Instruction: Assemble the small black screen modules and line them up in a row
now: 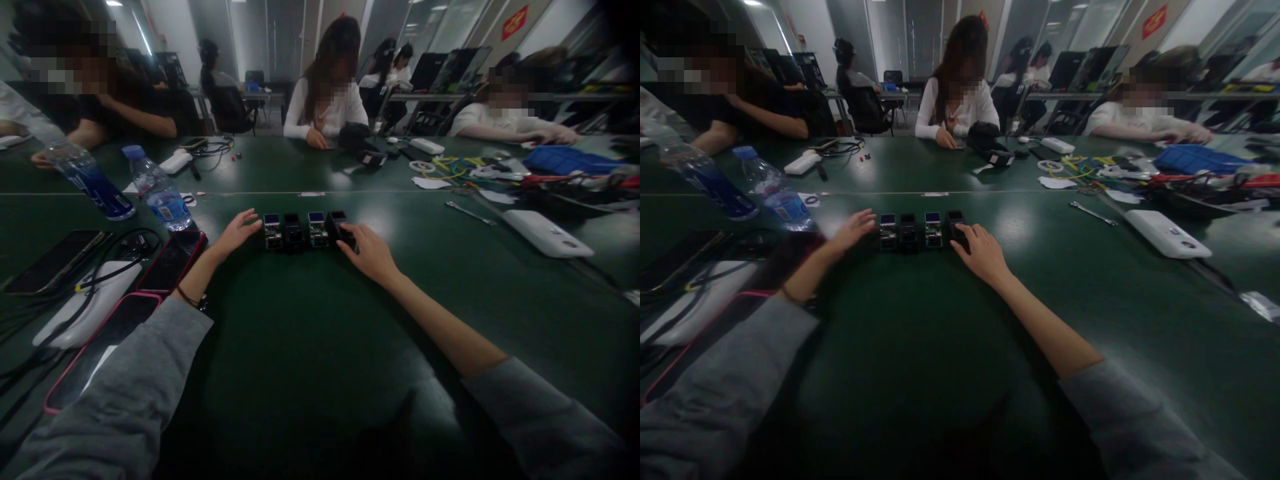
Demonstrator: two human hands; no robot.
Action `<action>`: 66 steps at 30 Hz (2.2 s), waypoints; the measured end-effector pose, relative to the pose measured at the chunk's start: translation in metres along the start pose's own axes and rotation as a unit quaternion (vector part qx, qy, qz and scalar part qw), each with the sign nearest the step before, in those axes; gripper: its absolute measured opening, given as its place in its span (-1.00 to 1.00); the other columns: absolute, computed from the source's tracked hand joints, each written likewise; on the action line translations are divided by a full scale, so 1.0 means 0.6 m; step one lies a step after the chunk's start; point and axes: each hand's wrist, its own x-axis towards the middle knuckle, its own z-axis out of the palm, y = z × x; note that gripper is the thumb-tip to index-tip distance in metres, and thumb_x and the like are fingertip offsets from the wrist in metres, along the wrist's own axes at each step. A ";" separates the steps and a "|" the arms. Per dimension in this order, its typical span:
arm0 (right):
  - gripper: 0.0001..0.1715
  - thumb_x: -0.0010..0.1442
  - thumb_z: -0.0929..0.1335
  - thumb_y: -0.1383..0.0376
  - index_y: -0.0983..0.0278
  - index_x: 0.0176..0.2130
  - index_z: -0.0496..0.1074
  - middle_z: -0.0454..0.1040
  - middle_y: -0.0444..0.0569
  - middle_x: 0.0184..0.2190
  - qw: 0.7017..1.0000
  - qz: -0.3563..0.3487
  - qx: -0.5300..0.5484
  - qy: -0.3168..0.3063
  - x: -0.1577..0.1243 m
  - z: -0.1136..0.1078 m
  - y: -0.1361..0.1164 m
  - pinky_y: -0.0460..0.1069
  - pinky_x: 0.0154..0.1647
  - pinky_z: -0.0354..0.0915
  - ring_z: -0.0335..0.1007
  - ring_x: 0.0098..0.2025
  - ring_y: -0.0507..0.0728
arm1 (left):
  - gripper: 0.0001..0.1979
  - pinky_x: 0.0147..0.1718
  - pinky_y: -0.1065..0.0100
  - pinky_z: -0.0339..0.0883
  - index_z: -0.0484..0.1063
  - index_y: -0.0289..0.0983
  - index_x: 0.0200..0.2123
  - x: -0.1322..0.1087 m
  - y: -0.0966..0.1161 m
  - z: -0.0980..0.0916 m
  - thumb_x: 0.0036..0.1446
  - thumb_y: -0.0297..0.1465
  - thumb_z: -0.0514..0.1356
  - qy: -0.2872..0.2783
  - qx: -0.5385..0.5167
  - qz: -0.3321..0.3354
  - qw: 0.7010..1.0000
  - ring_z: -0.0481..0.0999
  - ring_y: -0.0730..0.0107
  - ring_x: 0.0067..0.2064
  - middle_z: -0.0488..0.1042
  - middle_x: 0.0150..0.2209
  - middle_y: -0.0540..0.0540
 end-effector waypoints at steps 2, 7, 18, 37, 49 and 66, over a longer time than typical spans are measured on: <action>-0.37 0.51 0.17 -0.04 0.29 0.30 0.34 0.46 0.21 -0.01 1.000 0.002 0.000 -0.002 0.000 0.000 -0.001 0.22 -0.14 0.45 0.46 -0.09 0.34 | -0.39 0.27 0.01 0.42 0.07 -0.22 0.50 0.003 -0.018 -0.002 0.55 -0.08 -0.10 0.061 0.028 -0.006 0.998 0.51 0.07 0.29 0.32 0.41 -0.33; -0.37 0.52 0.17 -0.05 0.28 0.30 0.33 0.45 0.22 0.00 1.000 0.000 0.001 0.000 0.000 0.002 0.001 0.21 -0.13 0.45 0.46 -0.08 0.34 | -0.45 0.45 -0.17 0.07 0.26 -0.27 0.41 -0.003 -0.032 0.009 0.51 -0.15 0.00 0.048 0.228 0.048 0.971 0.20 -0.05 0.49 0.22 0.48 -0.29; -0.39 0.53 0.16 -0.05 0.24 0.33 0.31 0.45 0.21 0.04 1.000 -0.018 0.004 0.008 -0.001 0.010 0.010 0.29 -0.06 0.48 0.45 -0.03 0.38 | -0.48 0.40 -0.14 0.16 0.30 -0.20 0.40 0.000 -0.039 0.017 0.51 -0.16 -0.04 0.035 0.262 0.080 0.961 0.28 -0.01 0.45 0.30 0.45 -0.23; -0.44 0.53 0.27 0.13 -0.11 0.44 0.20 0.08 0.03 0.43 0.990 -0.131 -0.044 -0.004 -0.003 0.013 -0.002 0.38 0.29 0.25 0.06 0.40 0.43 | -0.47 0.40 -0.15 0.16 0.30 -0.23 0.39 -0.001 -0.038 0.018 0.51 -0.15 -0.04 0.034 0.263 0.080 0.961 0.27 -0.02 0.45 0.30 0.45 -0.25; -0.49 0.59 0.11 0.08 0.12 0.38 0.25 0.37 0.16 0.20 0.994 -0.090 0.006 0.057 0.001 0.013 0.000 0.33 0.19 0.37 0.29 0.24 0.38 | -0.47 0.41 -0.16 0.14 0.30 -0.25 0.39 0.000 -0.035 0.016 0.51 -0.15 -0.05 0.025 0.261 0.074 0.962 0.26 -0.03 0.45 0.28 0.45 -0.26; -0.37 0.56 0.15 -0.02 0.15 0.46 0.16 0.13 0.24 0.44 0.999 -0.030 0.017 -0.006 -0.002 0.022 0.007 0.50 0.22 0.40 0.28 0.34 0.50 | -0.49 0.40 -0.14 0.15 0.31 -0.21 0.38 -0.002 -0.035 0.016 0.51 -0.16 -0.03 0.033 0.256 0.081 0.963 0.27 0.00 0.44 0.30 0.44 -0.24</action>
